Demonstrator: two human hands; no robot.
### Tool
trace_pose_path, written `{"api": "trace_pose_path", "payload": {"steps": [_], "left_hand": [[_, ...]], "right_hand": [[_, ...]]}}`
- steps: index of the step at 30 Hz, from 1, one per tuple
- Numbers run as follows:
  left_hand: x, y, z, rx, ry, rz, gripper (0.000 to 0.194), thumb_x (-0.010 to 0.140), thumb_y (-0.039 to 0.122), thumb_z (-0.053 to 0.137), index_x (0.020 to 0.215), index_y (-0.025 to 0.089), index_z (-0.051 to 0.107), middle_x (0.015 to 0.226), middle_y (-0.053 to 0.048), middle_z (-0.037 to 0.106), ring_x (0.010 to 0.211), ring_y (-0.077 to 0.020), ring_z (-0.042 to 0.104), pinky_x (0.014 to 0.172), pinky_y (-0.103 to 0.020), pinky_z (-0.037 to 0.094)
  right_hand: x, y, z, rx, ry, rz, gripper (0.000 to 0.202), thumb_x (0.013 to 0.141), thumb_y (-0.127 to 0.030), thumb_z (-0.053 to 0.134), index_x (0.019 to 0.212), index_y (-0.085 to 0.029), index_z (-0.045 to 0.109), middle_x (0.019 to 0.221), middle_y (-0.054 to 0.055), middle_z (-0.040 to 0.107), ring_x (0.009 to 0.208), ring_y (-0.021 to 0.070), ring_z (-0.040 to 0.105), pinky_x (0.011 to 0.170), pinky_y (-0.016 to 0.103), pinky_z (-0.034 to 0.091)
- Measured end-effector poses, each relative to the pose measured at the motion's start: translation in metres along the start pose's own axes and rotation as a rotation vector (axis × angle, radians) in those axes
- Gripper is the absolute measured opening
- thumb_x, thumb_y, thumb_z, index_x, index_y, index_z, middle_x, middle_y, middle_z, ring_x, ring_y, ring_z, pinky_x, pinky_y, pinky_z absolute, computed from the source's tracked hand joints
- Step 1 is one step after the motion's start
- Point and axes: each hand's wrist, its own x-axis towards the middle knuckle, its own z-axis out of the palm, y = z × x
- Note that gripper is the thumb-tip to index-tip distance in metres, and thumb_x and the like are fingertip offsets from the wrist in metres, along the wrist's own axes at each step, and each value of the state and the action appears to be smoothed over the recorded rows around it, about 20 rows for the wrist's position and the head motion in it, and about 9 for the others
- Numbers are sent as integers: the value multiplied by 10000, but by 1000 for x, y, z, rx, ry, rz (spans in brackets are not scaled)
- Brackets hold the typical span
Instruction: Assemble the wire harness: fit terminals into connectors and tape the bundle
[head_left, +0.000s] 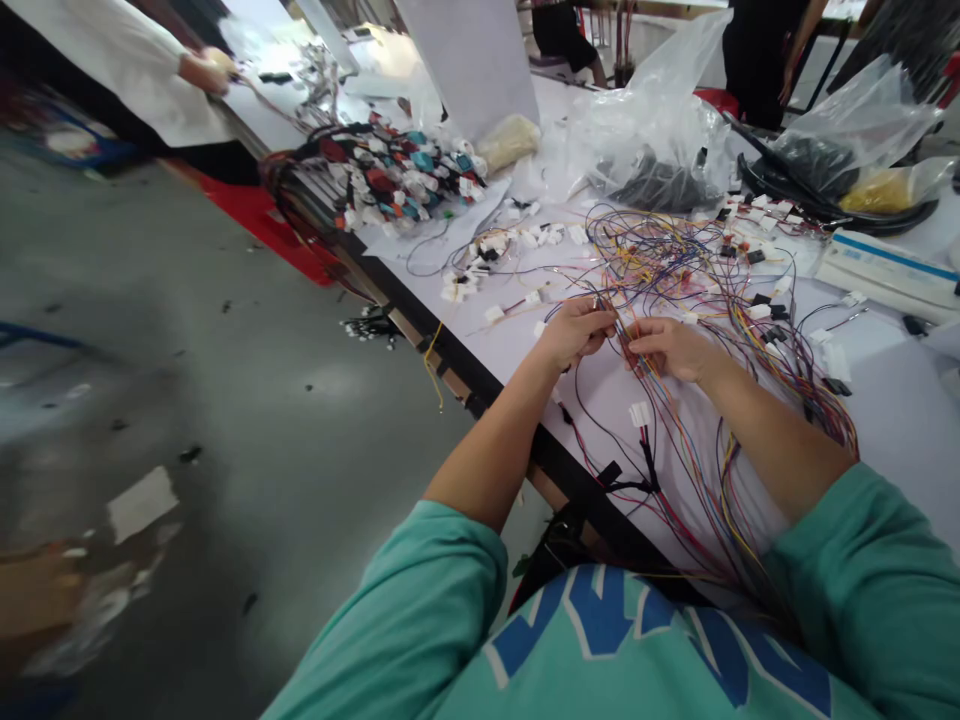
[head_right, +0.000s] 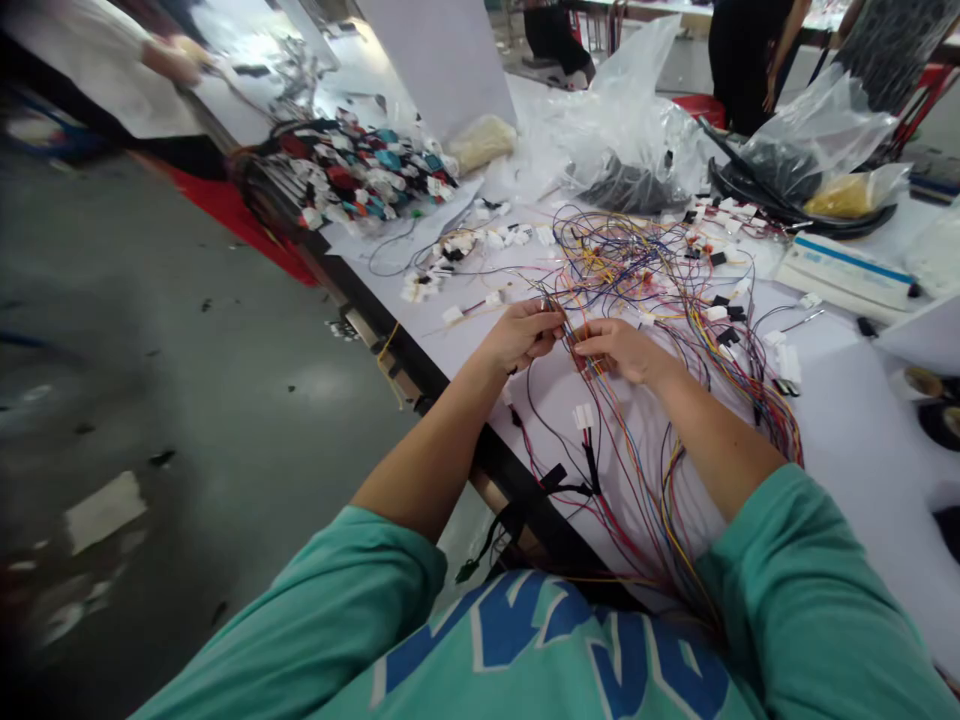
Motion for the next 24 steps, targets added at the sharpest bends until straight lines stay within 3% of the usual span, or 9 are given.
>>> {"api": "trace_pose_path", "payload": {"steps": [10, 24], "left_hand": [[-3, 2, -1, -61, -58, 81, 79, 637, 110, 594, 630, 115, 516, 467, 55, 520, 256, 15, 291, 298, -150, 110], [0, -6, -6, -69, -107, 211, 186, 578, 202, 694, 669, 129, 548, 441, 89, 413, 296, 10, 259, 334, -167, 114]], "right_hand": [[0, -1, 3, -4, 46, 68, 111, 636, -44, 496, 667, -143, 535, 621, 22, 643, 535, 120, 617, 472, 210, 490], [1, 7, 8, 47, 123, -104, 141, 565, -119, 522, 637, -181, 418, 509, -56, 560, 381, 91, 538, 387, 207, 436]]}}
